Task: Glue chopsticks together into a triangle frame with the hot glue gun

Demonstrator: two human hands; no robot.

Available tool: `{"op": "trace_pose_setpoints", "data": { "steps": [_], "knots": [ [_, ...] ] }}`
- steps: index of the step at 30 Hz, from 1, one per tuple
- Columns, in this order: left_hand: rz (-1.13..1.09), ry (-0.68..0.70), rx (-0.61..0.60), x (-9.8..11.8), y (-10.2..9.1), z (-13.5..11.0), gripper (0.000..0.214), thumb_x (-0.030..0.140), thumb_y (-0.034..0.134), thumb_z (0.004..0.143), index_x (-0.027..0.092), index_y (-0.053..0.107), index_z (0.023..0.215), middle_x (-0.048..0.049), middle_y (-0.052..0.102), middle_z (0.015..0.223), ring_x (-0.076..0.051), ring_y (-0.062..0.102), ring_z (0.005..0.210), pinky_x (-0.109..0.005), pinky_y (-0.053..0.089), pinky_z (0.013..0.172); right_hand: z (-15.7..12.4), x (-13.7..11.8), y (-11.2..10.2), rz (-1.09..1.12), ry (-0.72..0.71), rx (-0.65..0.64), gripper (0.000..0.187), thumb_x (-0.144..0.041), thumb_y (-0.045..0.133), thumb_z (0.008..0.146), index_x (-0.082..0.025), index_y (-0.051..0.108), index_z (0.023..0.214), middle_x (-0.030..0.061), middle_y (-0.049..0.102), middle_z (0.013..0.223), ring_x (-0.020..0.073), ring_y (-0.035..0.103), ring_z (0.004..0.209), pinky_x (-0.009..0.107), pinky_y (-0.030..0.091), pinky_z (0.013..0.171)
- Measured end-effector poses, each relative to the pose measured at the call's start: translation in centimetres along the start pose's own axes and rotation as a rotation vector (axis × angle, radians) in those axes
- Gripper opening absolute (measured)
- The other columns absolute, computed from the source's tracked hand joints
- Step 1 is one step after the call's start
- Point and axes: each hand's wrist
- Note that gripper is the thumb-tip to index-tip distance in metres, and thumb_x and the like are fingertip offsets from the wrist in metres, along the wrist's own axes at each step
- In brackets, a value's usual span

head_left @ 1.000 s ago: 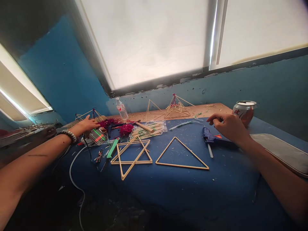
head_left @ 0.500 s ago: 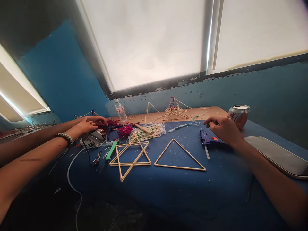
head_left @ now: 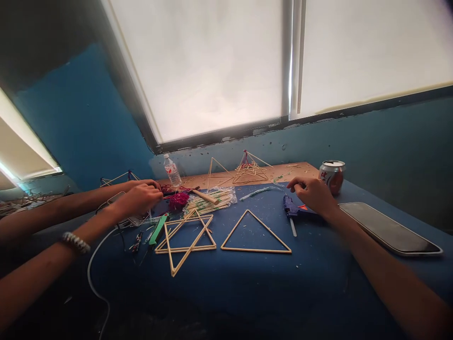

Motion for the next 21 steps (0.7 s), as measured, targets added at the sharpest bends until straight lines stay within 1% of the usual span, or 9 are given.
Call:
{"op": "trace_pose_setpoints", "data": {
  "steps": [1,2,4,7,9,10,13,16,21],
  "knots": [
    [0.042,0.054,-0.033,2.3,0.0,0.4,0.019,0.01,0.048,0.089,0.016,0.064,0.08,-0.0026,0.069,0.08,-0.016,0.06,0.075,-0.028,0.041,0.076,0.0,0.0,0.0,0.008,-0.005,0.005,0.031,-0.017,0.044,0.077,-0.021,0.074,0.082,0.0001,0.073,0.076,0.0155,0.061,0.064,0.027,0.04,0.064],
    [0.085,0.09,-0.01,4.9,0.0,0.7,0.02,0.012,0.047,0.09,0.017,0.064,0.08,-0.0022,0.067,0.076,-0.016,0.058,0.071,-0.029,0.041,0.074,0.0,0.1,0.0,0.02,-0.01,0.009,0.03,-0.017,0.044,0.078,-0.021,0.073,0.081,0.0002,0.073,0.076,0.0154,0.061,0.064,0.027,0.04,0.064],
    [0.097,0.15,0.122,10.7,0.0,1.0,0.023,0.014,0.047,0.092,0.02,0.062,0.076,-0.0005,0.062,0.067,-0.014,0.054,0.062,-0.031,0.041,0.069,0.1,0.2,0.1,0.043,-0.021,0.023,0.03,-0.017,0.044,0.077,-0.021,0.073,0.079,-0.0001,0.072,0.074,0.0152,0.061,0.063,0.026,0.04,0.064],
    [-0.006,0.174,0.428,19.3,0.1,0.7,0.021,0.011,0.052,0.085,0.022,0.055,0.067,0.0019,0.054,0.057,-0.013,0.047,0.054,-0.031,0.037,0.057,0.2,0.3,0.2,0.053,-0.018,0.041,0.029,-0.018,0.045,0.077,-0.022,0.073,0.078,-0.0008,0.072,0.072,0.0155,0.061,0.062,0.026,0.04,0.063],
    [-0.131,0.152,0.559,23.6,0.4,0.6,0.023,0.008,0.054,0.08,0.022,0.048,0.063,0.002,0.049,0.053,-0.013,0.043,0.052,-0.032,0.033,0.052,0.2,0.3,0.3,0.052,-0.015,0.05,0.029,-0.018,0.045,0.077,-0.022,0.073,0.079,-0.0007,0.072,0.072,0.0159,0.062,0.063,0.026,0.039,0.063],
    [-0.191,0.11,0.632,25.1,0.6,0.7,0.023,0.008,0.053,0.079,0.022,0.046,0.063,0.0021,0.048,0.052,-0.014,0.042,0.051,-0.032,0.032,0.051,0.2,0.2,0.3,0.052,-0.019,0.051,0.029,-0.017,0.044,0.077,-0.022,0.073,0.079,-0.0004,0.072,0.073,0.016,0.062,0.064,0.026,0.039,0.063],
    [-0.375,-0.038,0.792,27.7,1.8,1.7,0.023,0.006,0.049,0.079,0.023,0.04,0.065,0.0031,0.043,0.051,-0.013,0.037,0.048,-0.031,0.029,0.048,0.1,0.1,0.2,0.063,-0.05,0.048,0.03,-0.017,0.044,0.078,-0.021,0.073,0.079,0.0009,0.072,0.075,0.0162,0.063,0.067,0.026,0.04,0.064],
    [-0.525,-0.135,0.854,28.8,3.4,3.4,0.026,0.004,0.046,0.079,0.023,0.036,0.065,0.0033,0.04,0.05,-0.013,0.037,0.046,-0.031,0.028,0.046,0.1,0.1,0.2,0.086,-0.067,0.032,0.03,-0.016,0.043,0.08,-0.02,0.073,0.08,0.0008,0.072,0.074,0.0157,0.063,0.066,0.025,0.04,0.064],
    [-0.512,-0.005,0.8,30.3,5.2,5.1,0.027,0.006,0.048,0.077,0.023,0.033,0.063,0.0033,0.039,0.048,-0.012,0.035,0.042,-0.033,0.022,0.044,0.1,0.1,0.3,0.103,-0.063,0.038,0.03,-0.016,0.043,0.079,-0.02,0.073,0.079,0.0001,0.071,0.073,0.0144,0.059,0.059,0.025,0.039,0.061]
  ]
}}
Point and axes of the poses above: each hand's wrist, its own z-axis towards the middle knuckle, its own y-axis out of the palm, x = y × z
